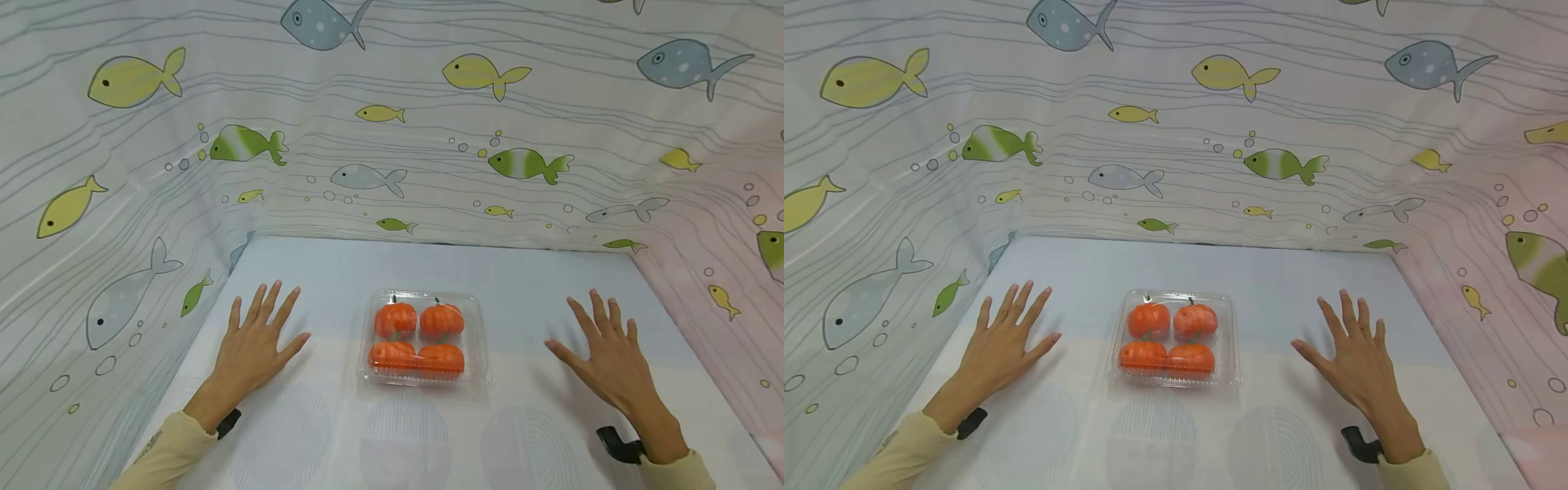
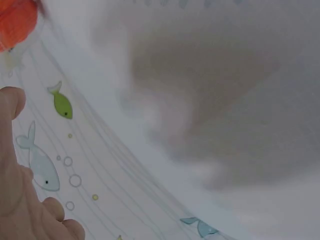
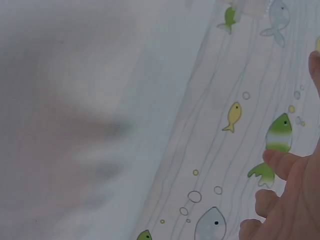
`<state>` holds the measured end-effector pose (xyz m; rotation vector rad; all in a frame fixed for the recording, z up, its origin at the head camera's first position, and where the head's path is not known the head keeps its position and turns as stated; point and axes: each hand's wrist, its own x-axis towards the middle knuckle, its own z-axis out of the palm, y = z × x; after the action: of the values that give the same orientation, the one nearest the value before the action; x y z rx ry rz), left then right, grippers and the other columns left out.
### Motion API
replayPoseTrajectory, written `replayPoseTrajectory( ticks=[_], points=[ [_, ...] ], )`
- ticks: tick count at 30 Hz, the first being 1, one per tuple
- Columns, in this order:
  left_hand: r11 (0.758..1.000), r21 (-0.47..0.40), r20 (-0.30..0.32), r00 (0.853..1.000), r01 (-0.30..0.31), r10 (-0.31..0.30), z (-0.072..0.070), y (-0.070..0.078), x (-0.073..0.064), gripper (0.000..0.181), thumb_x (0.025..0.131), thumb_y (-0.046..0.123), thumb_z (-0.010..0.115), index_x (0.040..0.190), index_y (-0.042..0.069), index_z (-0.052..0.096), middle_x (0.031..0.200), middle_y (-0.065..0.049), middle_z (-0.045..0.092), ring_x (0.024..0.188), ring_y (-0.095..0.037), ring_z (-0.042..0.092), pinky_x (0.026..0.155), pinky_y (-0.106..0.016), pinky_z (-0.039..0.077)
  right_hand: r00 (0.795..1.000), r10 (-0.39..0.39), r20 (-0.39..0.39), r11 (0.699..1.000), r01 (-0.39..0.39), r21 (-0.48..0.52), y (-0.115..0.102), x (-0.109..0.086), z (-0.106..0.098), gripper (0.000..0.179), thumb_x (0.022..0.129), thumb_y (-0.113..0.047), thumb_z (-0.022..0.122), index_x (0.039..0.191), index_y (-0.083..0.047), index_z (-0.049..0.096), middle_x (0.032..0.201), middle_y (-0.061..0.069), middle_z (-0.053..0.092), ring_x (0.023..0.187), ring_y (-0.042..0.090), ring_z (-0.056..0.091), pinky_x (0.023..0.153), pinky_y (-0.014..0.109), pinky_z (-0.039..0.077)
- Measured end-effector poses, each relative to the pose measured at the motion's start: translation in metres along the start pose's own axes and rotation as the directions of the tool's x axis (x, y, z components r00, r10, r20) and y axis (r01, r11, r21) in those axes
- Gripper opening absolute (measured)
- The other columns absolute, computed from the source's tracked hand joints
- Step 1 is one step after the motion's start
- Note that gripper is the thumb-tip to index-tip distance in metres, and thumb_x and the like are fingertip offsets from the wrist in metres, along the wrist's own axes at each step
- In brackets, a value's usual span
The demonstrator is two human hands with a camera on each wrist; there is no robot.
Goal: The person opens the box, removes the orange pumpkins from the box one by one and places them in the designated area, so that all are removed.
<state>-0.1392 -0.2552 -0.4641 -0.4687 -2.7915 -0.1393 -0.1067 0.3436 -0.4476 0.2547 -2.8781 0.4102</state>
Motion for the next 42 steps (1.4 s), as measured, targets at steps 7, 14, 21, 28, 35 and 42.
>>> replayPoseTrajectory(
  ticks=[7,14,21,28,35,42],
  points=[
    [0.997,-0.08,0.03,1.0,-0.002,0.004,0.003,0.003,-0.001,0.085,0.1,0.057,0.057,0.166,0.023,0.016,0.169,-0.018,0.02,0.155,-0.042,0.016,0.12,-0.066,0.006,1.0,0.021,-0.014,0.998,-0.02,0.059,-0.004,-0.001,0.0,0.088,0.097,-0.054,0.064,0.164,-0.015,0.024,0.169,0.022,0.011,0.154,0.05,0.004,0.116,0.074,0.003],
    [0.928,-0.372,0.079,0.997,0.024,0.006,0.008,0.016,-0.002,0.08,0.104,0.046,0.059,0.166,0.017,0.018,0.167,-0.019,0.026,0.152,-0.042,0.024,0.118,-0.066,0.02,0.993,0.024,-0.118,0.984,-0.002,0.18,-0.019,-0.001,0.004,0.06,0.099,-0.034,0.071,0.15,-0.008,0.051,0.147,0.025,0.053,0.129,0.051,0.051,0.09,0.07,0.043],
    [0.802,-0.588,0.103,0.993,0.102,-0.051,0.009,0.032,-0.007,0.064,0.105,0.036,0.062,0.159,0.012,0.037,0.157,-0.017,0.045,0.137,-0.044,0.049,0.107,-0.063,0.042,0.974,-0.01,-0.225,0.978,0.057,0.201,-0.036,0.0,0.016,0.043,0.097,-0.023,0.074,0.135,-0.006,0.065,0.115,0.023,0.068,0.103,0.041,0.063,0.077,0.06,0.05],
    [0.686,-0.717,0.117,0.992,0.12,-0.051,0.01,0.048,-0.007,0.052,0.102,0.025,0.069,0.147,0.007,0.05,0.143,-0.015,0.06,0.126,-0.034,0.062,0.1,-0.052,0.051,0.973,-0.033,-0.227,0.97,0.086,0.229,-0.053,0.003,0.023,0.04,0.095,-0.02,0.076,0.132,-0.007,0.067,0.116,0.016,0.069,0.099,0.036,0.065,0.074,0.052,0.052],
    [0.538,-0.814,0.231,0.972,0.219,-0.046,0.014,0.06,-0.007,0.046,0.1,0.027,0.07,0.141,0.014,0.056,0.127,-0.009,0.069,0.113,-0.021,0.068,0.097,-0.04,0.054,0.977,-0.074,-0.199,0.961,0.123,0.247,-0.072,0.007,0.027,0.04,0.092,-0.019,0.079,0.13,-0.01,0.069,0.116,0.008,0.07,0.101,0.029,0.065,0.075,0.05,0.055],
    [0.448,-0.859,0.281,0.96,0.249,0.005,0.017,0.07,-0.008,0.047,0.099,0.026,0.072,0.141,0.012,0.057,0.124,-0.011,0.07,0.112,-0.022,0.068,0.094,-0.032,0.055,0.967,-0.181,-0.18,0.933,0.227,0.28,-0.089,0.013,0.033,0.041,0.09,-0.015,0.081,0.13,-0.013,0.07,0.12,0.003,0.07,0.108,0.023,0.063,0.084,0.049,0.056]
  ],
)
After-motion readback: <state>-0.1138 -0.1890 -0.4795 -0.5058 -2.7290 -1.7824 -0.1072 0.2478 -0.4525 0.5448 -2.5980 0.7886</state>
